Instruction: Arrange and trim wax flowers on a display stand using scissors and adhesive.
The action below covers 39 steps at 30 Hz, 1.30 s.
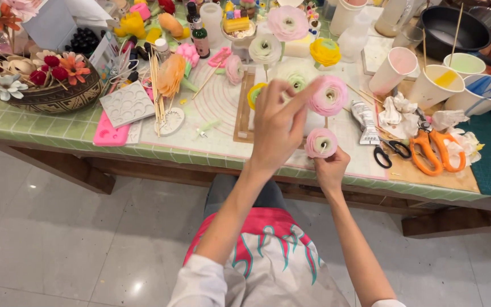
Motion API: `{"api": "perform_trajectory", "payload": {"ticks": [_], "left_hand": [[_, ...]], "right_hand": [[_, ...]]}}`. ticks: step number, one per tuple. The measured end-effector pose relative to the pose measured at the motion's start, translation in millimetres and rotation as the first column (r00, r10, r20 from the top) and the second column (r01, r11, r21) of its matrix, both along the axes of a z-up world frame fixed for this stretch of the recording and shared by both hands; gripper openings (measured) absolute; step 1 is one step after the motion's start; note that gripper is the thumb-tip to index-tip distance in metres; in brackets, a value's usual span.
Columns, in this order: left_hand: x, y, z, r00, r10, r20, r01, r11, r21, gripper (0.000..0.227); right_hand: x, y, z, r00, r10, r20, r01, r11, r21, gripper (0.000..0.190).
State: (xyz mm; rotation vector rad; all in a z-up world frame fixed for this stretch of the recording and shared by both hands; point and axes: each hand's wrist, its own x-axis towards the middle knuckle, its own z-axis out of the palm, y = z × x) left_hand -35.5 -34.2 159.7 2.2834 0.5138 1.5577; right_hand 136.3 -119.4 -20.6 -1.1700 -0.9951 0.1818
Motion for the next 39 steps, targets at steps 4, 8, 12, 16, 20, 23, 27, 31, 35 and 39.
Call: {"api": "perform_trajectory", "payload": {"ticks": [4,8,12,16,20,23,27,31,35,39], "left_hand": [[19.5,32.1,-2.5,0.998,-0.048,-0.038,0.052,0.992,0.111,0.066],[-5.3,63.5,5.5,0.998,0.065,-0.002,-0.065,0.998,0.021,0.07],[-26.8,79.2,-18.9,0.983,0.166,-0.077,-0.168,0.985,-0.026,0.065],[-44.9,60.4,-22.0,0.974,0.224,0.019,-0.223,0.974,-0.029,0.063],[-41.9,63.2,-37.1,0.971,0.238,-0.006,-0.237,0.97,0.055,0.055],[-33.3,47.4,-21.6,0.982,0.187,-0.034,-0.184,0.98,0.076,0.059],[-24.8,22.7,-15.8,0.999,-0.041,0.017,0.041,0.999,-0.003,0.06],[-15.0,-6.7,-47.3,0.976,-0.216,-0.016,0.213,0.972,-0.097,0.051],[-2.6,-16.4,-71.8,0.961,-0.274,0.042,0.277,0.942,-0.188,0.038],[7.8,-18.9,-85.7,0.965,-0.24,0.102,0.253,0.958,-0.139,0.029]], "right_hand": [[3.7,-2.4,4.9,0.996,-0.013,-0.092,0.004,0.995,-0.1,0.013],[5.5,-4.4,9.6,0.99,-0.008,-0.137,-0.015,0.987,-0.161,0.009],[3.6,-3.9,15.0,0.984,0.046,-0.173,-0.074,0.984,-0.159,0.009],[1.3,-2.4,22.5,0.975,0.063,-0.215,-0.103,0.979,-0.178,0.012],[3.0,-0.8,22.7,0.971,0.084,-0.225,-0.127,0.974,-0.185,0.013],[3.2,0.3,20.5,0.969,0.079,-0.235,-0.128,0.972,-0.198,0.015],[12.4,-0.1,8.4,0.982,0.071,-0.178,-0.106,0.974,-0.2,0.014],[11.5,-1.3,6.9,0.974,0.055,-0.219,-0.098,0.977,-0.188,0.014],[11.8,-3.2,4.3,0.969,0.07,-0.239,-0.119,0.972,-0.201,0.014],[18.6,-1.3,-5.9,0.971,0.076,-0.225,-0.12,0.975,-0.189,0.016]]}}
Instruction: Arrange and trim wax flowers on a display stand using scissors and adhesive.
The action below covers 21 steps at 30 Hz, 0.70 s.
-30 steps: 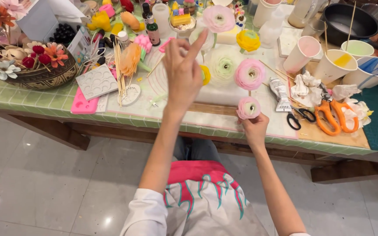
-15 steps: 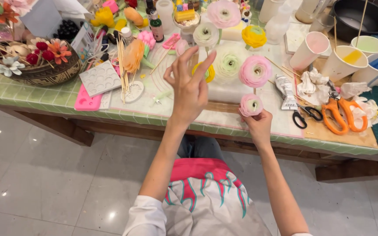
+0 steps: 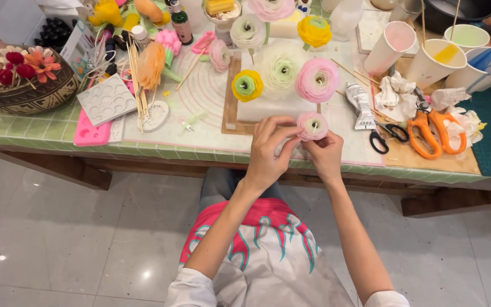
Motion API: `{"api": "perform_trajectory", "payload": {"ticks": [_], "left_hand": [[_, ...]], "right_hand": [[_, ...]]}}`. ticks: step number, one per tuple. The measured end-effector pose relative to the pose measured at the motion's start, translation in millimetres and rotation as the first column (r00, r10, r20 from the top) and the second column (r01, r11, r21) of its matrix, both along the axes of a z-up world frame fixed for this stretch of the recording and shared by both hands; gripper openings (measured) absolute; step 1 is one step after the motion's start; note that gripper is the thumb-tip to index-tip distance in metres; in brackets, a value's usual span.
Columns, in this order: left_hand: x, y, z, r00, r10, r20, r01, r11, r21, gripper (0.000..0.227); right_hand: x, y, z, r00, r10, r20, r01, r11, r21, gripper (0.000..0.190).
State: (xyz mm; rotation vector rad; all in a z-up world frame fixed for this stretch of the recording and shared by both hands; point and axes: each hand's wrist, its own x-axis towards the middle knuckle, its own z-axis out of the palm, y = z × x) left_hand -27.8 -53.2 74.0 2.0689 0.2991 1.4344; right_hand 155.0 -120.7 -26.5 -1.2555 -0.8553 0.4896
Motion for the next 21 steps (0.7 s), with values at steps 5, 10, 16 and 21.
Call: {"api": "perform_trajectory", "payload": {"ticks": [5,10,16,21], "left_hand": [[4.7,-2.4,-9.1,0.997,0.079,0.016,-0.08,0.987,0.142,0.029],[11.4,-4.1,-19.0,0.991,0.125,0.052,-0.133,0.972,0.196,0.029],[22.5,-12.0,-20.9,0.971,0.228,0.074,-0.23,0.973,0.028,0.018],[32.7,-15.8,-22.7,0.978,0.198,0.072,-0.189,0.975,-0.113,0.015]], "right_hand": [[-5.5,-0.2,4.1,1.0,0.013,-0.017,-0.012,0.999,0.045,0.016],[-8.0,-0.6,8.8,0.998,-0.017,-0.052,0.02,0.998,0.057,0.014],[-8.8,-1.2,12.6,0.997,-0.067,-0.024,0.067,0.998,-0.007,0.01],[-11.1,-0.4,12.4,0.995,-0.077,-0.063,0.08,0.996,0.049,0.015]]}}
